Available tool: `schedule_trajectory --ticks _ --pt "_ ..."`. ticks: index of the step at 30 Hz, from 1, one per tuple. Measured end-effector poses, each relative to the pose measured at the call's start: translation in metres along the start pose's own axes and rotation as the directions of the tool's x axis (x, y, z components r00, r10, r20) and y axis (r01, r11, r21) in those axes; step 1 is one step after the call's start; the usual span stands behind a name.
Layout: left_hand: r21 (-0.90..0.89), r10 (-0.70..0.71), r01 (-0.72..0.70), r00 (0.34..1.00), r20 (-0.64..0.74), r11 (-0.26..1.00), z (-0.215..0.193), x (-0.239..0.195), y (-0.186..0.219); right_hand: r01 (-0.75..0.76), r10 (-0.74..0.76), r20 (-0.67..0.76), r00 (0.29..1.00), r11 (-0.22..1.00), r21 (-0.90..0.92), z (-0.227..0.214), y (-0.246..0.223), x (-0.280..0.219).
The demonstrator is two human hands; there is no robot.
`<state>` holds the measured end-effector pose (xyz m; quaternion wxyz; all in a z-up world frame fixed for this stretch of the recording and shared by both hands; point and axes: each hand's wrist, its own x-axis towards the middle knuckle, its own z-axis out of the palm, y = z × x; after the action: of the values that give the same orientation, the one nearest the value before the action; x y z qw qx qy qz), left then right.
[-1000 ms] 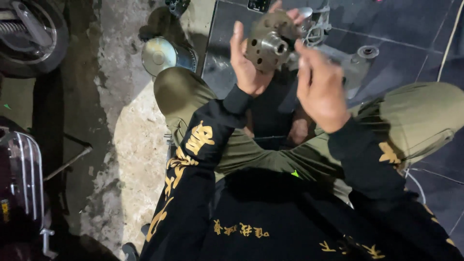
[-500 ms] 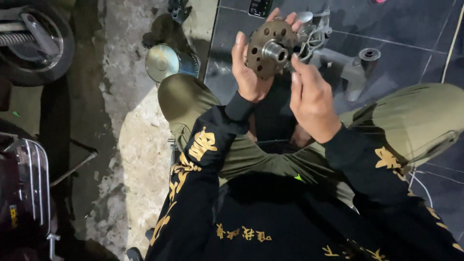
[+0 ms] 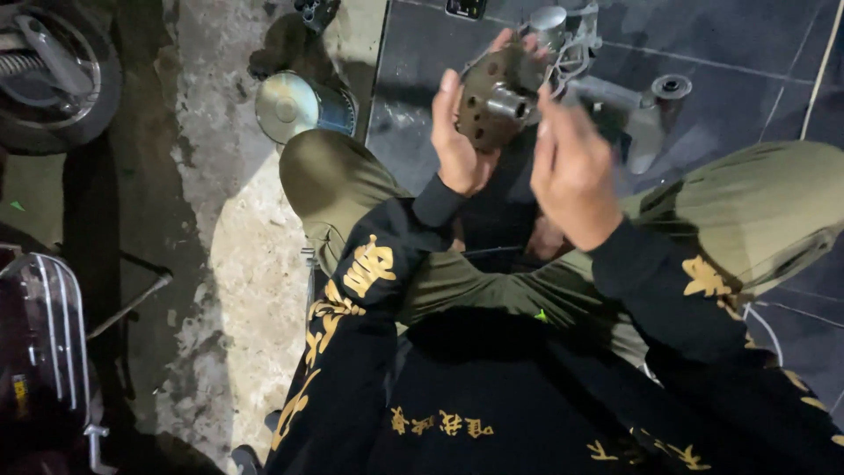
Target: Inspecting and smoothing the inner surfaces of motorcycle engine components using a small tool.
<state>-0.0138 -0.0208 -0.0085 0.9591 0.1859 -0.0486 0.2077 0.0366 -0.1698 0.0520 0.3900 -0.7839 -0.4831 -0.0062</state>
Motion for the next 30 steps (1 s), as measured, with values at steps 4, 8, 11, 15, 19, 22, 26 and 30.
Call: schedule_trajectory --ticks 4,8,11,15,19,22,26,30 --pt "-0.028 -0.042 0.035 0.949 -0.313 0.999 0.002 0.005 0.004 0.023 -0.023 0.032 0.999 1.000 0.013 0.003 0.009 0.001" --pt "-0.004 0.032 -0.032 0.997 -0.073 0.999 -0.012 -0.002 -0.006 -0.008 0.006 0.059 0.998 0.999 0.045 0.003 0.011 -0.006" --pt "-0.012 0.018 -0.019 0.998 -0.062 1.000 -0.013 0.000 -0.004 0.020 -0.020 0.080 0.997 1.000 0.008 0.001 0.015 -0.004" --pt "0.063 0.023 -0.022 1.000 -0.017 0.998 0.002 -0.008 -0.010 -0.009 0.009 0.034 0.999 1.000 0.020 -0.010 0.009 0.002" --pt "-0.045 -0.045 0.036 0.975 -0.217 0.998 -0.010 -0.002 -0.006 -0.092 0.091 0.198 0.976 0.996 -0.003 -0.001 0.010 -0.012" --pt "-0.042 -0.009 0.007 0.999 -0.049 0.999 0.001 -0.004 -0.002 -0.092 0.091 0.149 0.985 0.996 0.001 -0.006 0.011 -0.008" --pt "-0.173 -0.166 0.101 0.895 -0.414 0.980 0.022 0.007 0.010 -0.078 0.104 0.269 0.958 0.992 -0.103 0.000 0.011 -0.019" --pt "0.028 0.083 -0.080 0.985 -0.148 0.996 -0.009 -0.007 -0.015 0.003 0.005 0.127 0.992 0.998 -0.064 0.003 0.027 -0.011"
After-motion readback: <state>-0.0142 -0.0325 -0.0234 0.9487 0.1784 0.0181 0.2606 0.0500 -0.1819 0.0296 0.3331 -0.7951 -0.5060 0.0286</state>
